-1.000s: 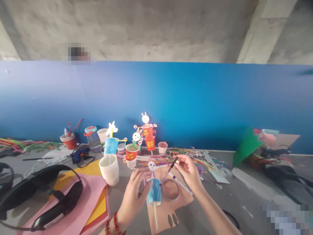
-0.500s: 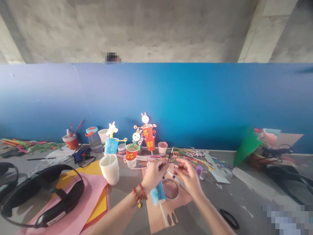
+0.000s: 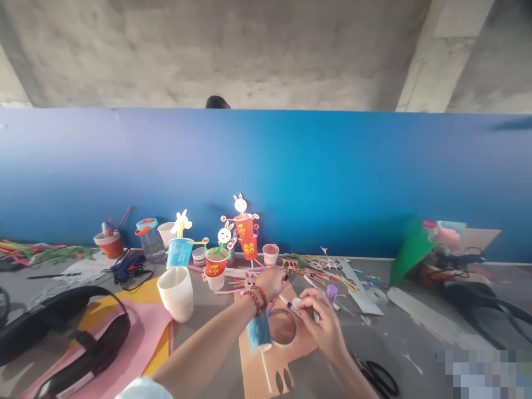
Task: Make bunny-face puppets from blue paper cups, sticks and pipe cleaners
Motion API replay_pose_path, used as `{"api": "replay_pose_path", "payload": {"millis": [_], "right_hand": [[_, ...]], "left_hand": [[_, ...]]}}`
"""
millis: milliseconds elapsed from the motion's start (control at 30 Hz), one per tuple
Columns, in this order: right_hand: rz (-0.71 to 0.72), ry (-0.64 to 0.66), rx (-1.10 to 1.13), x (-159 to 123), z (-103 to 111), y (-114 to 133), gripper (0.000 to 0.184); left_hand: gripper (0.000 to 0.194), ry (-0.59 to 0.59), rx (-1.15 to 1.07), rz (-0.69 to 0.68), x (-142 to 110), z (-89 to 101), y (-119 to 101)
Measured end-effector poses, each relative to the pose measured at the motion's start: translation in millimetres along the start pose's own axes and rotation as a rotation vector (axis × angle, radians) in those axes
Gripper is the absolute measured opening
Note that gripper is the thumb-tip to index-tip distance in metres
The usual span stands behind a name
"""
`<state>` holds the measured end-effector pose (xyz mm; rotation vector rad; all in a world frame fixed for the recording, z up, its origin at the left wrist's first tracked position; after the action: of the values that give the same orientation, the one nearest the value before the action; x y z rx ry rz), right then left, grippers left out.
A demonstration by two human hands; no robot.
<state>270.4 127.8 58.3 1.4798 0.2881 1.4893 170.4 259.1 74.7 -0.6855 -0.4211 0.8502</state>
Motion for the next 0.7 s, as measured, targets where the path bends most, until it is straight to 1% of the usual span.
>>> {"api": "replay_pose_path", "payload": {"millis": [67, 167, 233, 367, 433, 467, 567, 633, 700], "right_hand": [[0.088, 0.004, -0.053, -1.1, 2.7, 10.1, 0.014], [0.147, 0.021, -0.054, -2.1, 3.8, 19.9, 0.016], [0.157, 0.047, -0.028, -3.2, 1.7, 24.7, 0.016], [0.162, 0.123, 0.045, -8.1, -6.9, 40.1, 0.014], [0.163, 0.185, 0.092, -11.2, -12.9, 50.9, 0.013], [0.15, 0.215, 0.129, -12.5, -15.9, 55.5, 0.013], [0.032, 0.282, 0.297, -15.2, -24.8, 60.3, 0.011], [-0.041, 0.321, 0.38, -17.3, -31.3, 59.3, 0.006], [-0.06, 0.363, 0.395, -19.8, -36.2, 58.4, 0.011]], "left_hand": [[0.02, -0.026, -0.083, -0.042, -16.1, 6.9, -6.4], [0.015, -0.051, -0.254, -0.089, -50.1, 14.8, -17.2], [0.019, -0.05, -0.384, -0.073, -73.8, 14.9, -19.8], [0.028, 0.017, -0.603, 0.025, -110.1, 0.4, -12.9], [0.029, 0.05, -0.731, 0.111, -122.4, -8.1, -4.6], [0.028, 0.077, -0.829, 0.173, -128.0, -12.7, -0.1], [0.027, 0.183, -1.161, 0.347, -144.1, -24.4, 7.2], [0.026, 0.241, -1.276, 0.37, -152.0, -25.4, 6.0], [0.023, 0.292, -1.318, 0.361, -158.0, -24.6, 4.3]]}}
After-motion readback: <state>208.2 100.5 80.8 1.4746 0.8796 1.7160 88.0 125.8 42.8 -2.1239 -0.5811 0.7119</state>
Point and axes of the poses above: each hand's wrist, its own x-axis towards the middle knuckle, its own z-axis out of the back of the hand, y = z × x, the point moved 7 cm from there along x, towards the middle knuckle
